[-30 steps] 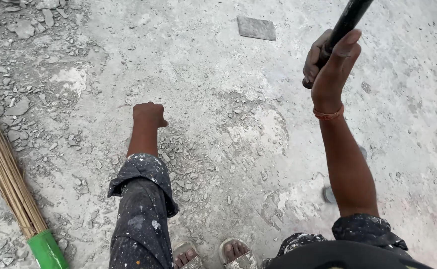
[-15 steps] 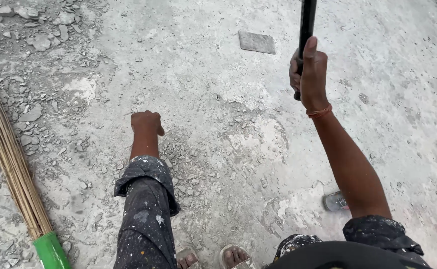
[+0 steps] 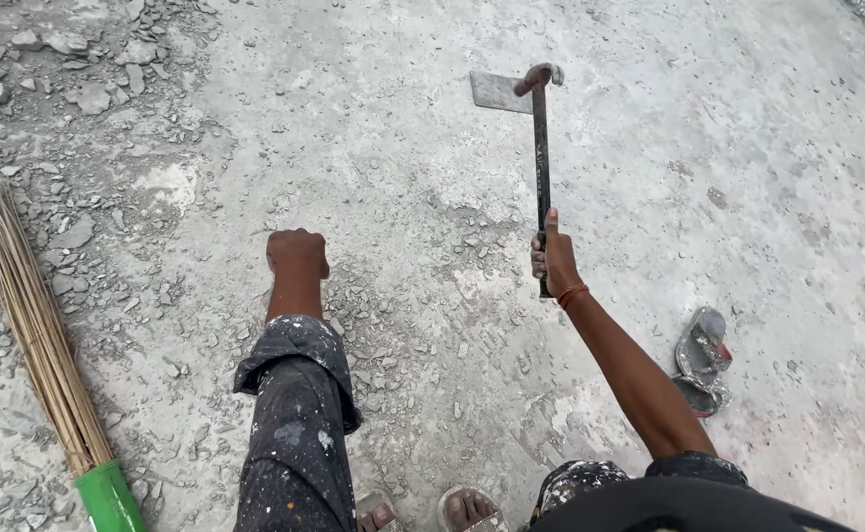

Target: Using a hammer to break apart loose or cracked concrete on a rooftop.

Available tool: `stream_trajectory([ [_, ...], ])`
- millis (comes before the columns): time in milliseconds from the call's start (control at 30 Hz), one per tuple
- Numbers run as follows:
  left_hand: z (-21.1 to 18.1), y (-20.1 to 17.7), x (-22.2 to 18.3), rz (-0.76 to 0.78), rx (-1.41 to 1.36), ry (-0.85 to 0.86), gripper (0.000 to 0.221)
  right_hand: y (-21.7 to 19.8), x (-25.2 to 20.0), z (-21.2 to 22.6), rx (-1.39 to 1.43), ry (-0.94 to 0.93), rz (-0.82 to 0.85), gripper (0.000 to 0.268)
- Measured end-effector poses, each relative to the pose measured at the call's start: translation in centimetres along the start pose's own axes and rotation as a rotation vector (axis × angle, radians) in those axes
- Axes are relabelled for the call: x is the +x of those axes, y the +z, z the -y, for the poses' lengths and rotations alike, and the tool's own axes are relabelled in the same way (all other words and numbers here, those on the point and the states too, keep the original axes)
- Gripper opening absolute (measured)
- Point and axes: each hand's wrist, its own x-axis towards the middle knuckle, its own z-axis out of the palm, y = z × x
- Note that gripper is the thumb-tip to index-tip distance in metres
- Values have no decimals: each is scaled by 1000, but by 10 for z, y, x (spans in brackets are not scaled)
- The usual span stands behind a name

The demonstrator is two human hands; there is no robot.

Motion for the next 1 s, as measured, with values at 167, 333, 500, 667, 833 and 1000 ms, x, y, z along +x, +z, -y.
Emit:
stream_trajectory([
  [167, -4, 10, 41, -21, -2, 12, 40, -41, -68, 173, 68, -801, -202, 74],
  [333, -19, 5, 41, 26, 32, 44, 41, 19, -37, 75, 246, -1000, -123, 71],
  [500, -3, -10, 4, -8, 24, 15, 42, 48, 32, -151, -601, -467, -79, 85],
  [667, 23, 1, -2, 30, 45, -87, 41, 28, -32, -21, -96, -156, 39, 71],
  [833, 10, 8, 33, -16, 55, -33, 42, -12, -66, 109, 81, -735, 28, 60],
  [1000, -16, 15, 51, -89, 77, 75, 41, 24, -49, 59, 318, -815, -87, 61],
])
